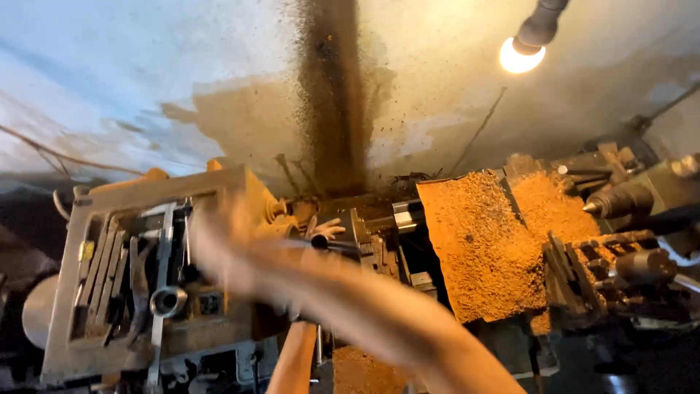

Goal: Operating a lathe machine to shape a metal component.

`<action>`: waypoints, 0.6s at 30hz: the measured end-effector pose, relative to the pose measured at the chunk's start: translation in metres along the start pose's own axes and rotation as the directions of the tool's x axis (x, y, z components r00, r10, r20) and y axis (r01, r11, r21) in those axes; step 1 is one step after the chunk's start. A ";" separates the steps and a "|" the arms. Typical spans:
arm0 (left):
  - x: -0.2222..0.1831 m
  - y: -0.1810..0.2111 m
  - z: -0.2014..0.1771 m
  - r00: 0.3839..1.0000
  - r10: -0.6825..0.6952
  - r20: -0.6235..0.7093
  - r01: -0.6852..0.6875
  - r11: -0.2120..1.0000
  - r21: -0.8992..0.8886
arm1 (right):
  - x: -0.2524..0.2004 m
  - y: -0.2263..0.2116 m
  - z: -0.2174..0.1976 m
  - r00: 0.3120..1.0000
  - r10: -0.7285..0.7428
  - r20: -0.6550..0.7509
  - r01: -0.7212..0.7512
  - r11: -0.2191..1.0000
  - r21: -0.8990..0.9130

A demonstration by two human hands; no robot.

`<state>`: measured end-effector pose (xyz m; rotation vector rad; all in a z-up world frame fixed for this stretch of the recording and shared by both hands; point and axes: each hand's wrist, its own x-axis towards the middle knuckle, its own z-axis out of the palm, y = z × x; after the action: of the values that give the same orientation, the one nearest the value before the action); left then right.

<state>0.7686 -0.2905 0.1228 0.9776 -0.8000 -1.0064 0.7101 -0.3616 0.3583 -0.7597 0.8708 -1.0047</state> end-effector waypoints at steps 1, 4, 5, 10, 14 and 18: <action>0.004 0.014 0.009 0.987 0.150 0.050 -0.157 0.974 0.163 | -0.034 0.028 -0.022 1.000 0.004 -0.009 -0.004 1.000 -0.003; 0.001 0.025 0.020 0.889 0.412 0.199 -0.458 0.785 0.418 | -0.107 0.080 -0.097 0.999 0.029 -0.024 -0.031 0.998 -0.049; 0.005 0.003 0.006 0.975 0.202 0.087 -0.197 0.978 -0.066 | -0.104 0.085 -0.112 0.999 0.034 -0.037 -0.036 0.997 -0.061; 0.000 0.044 0.023 0.881 0.412 0.232 -0.461 0.642 0.612 | 0.040 0.045 -0.177 0.995 0.089 -0.040 -0.094 0.986 -0.141; 0.014 -0.066 -0.048 0.977 0.212 -0.001 -0.212 0.975 0.060 | 0.125 0.007 -0.006 0.995 -0.074 0.074 0.095 0.931 -0.353; -0.013 -0.107 -0.057 0.996 -0.068 -0.054 0.035 0.885 -0.464 | 0.005 0.113 0.086 0.641 -0.372 0.672 0.758 0.169 -0.630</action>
<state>0.7819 -0.2851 0.0022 0.6164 -0.4430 -1.1375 0.8308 -0.3149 0.2992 -2.3467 0.7164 -0.9312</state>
